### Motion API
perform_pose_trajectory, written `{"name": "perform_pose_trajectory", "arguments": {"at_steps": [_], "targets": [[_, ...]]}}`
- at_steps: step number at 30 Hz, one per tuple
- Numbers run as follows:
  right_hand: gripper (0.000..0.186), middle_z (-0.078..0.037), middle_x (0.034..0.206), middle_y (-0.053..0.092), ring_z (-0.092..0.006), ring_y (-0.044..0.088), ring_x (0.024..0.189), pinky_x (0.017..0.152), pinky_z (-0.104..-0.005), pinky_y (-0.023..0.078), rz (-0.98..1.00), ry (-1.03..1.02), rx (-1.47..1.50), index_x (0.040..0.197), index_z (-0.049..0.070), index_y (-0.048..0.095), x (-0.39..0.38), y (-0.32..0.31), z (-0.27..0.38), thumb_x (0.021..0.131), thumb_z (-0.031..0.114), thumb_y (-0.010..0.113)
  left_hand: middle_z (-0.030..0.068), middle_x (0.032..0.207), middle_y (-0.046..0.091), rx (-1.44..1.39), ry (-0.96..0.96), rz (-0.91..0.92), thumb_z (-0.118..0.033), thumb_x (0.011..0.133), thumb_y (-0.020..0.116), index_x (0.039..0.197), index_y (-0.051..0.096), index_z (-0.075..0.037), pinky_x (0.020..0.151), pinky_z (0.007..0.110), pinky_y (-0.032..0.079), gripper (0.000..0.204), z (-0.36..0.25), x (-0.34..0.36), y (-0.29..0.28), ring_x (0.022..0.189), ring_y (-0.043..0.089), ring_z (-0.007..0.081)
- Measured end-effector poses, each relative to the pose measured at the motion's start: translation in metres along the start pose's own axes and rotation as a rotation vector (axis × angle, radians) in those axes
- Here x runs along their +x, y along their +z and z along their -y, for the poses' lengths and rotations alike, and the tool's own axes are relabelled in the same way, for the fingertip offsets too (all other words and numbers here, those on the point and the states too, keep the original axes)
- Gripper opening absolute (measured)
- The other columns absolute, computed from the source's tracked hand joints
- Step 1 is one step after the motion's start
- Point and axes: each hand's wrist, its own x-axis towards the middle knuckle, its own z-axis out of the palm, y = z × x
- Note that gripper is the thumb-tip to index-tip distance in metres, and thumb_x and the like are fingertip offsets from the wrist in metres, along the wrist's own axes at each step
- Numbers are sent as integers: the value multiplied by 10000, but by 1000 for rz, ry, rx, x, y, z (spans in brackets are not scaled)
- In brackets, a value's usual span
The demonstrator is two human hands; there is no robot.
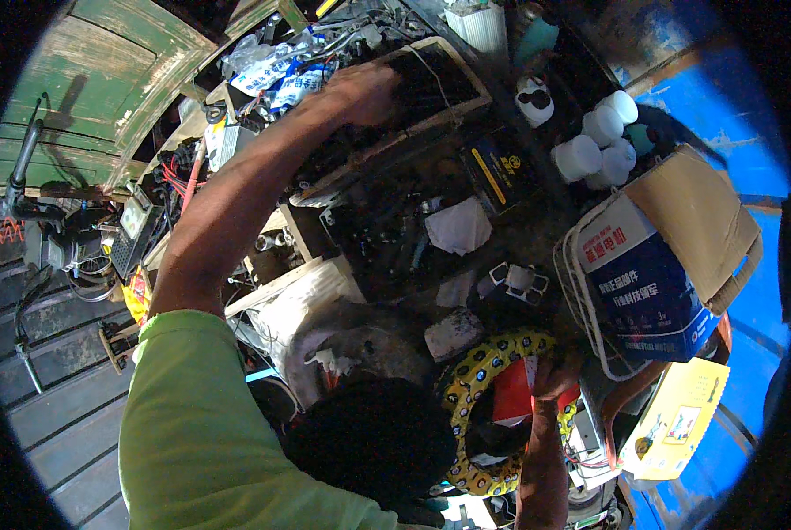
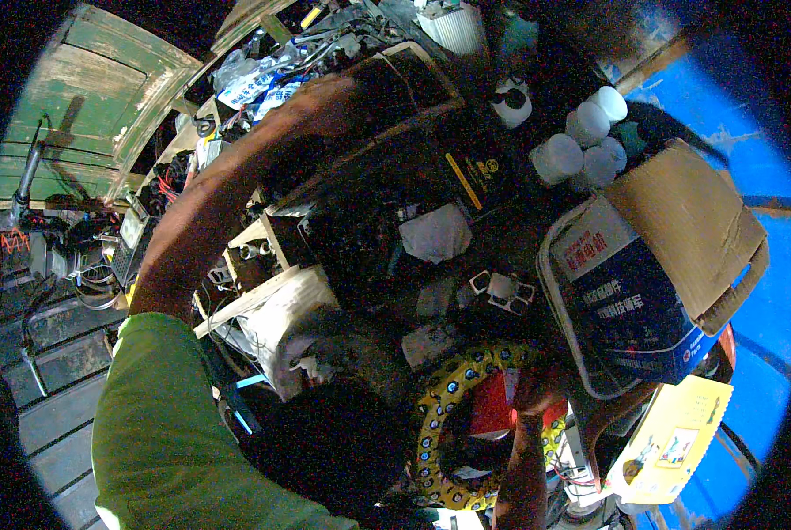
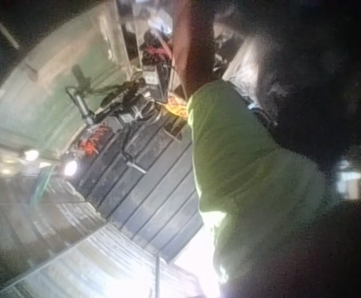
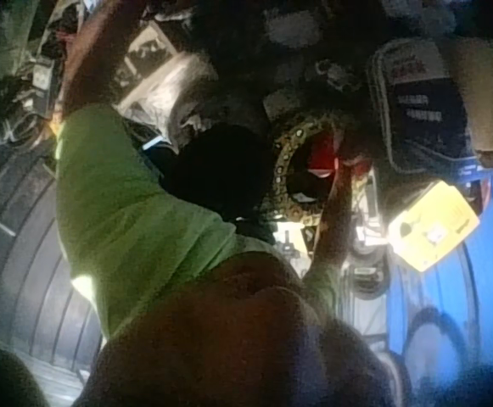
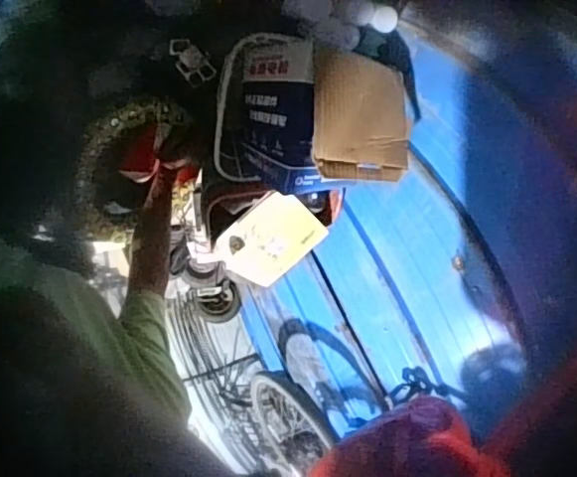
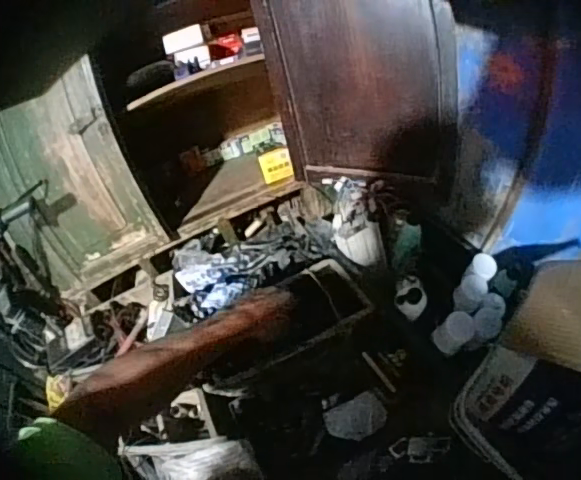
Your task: The person uses a wrench to loosen and remove the axle nut from a bicycle wheel. After removing the axle, the wheel is placed on the ground. The person then stands and walks into a cluttered workshop area.
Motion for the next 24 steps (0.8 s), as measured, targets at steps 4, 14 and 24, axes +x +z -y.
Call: {"name": "perform_pose_trajectory", "arguments": {"at_steps": [4, 14, 24], "targets": [[508, -282, 1278, 657, -475, 609, 1127, 1009, -521, 457, 5, -12, -56, 1333, -44, 636, 1, 1, 0, 994, 317, 526, 213, 1309, 647, -104, 208, -168, -289, 959, 583, 1293, 661, -70, 1040, 496, 508, 408, 14, 74, 62, 1230, 614, 399], [404, -253, 1170, 641, -430, 598, 1032, 942, -496, 472, 10, -20, 45, 1277, -24, 628, 8, -5, 17, 994, 257, 564, 284, 1514, 462, -200, 171, -107, -369, 934, 595, 1467, 485, 12, 1153, 517, 418, 664, 38, 147, 131, 1367, 480, 466], [450, -275, 1189, 627, -437, 591, 1086, 968, -492, 467, -94, 150, 289, 1281, -62, 606, -27, 19, -26, 974, 264, 559, 286, 1454, 527, -450, 294, -372, -363, 889, 674, 1388, 585, -52, 1145, 486, 417, 594, 41, 136, 147, 1346, 510, 440]]}}
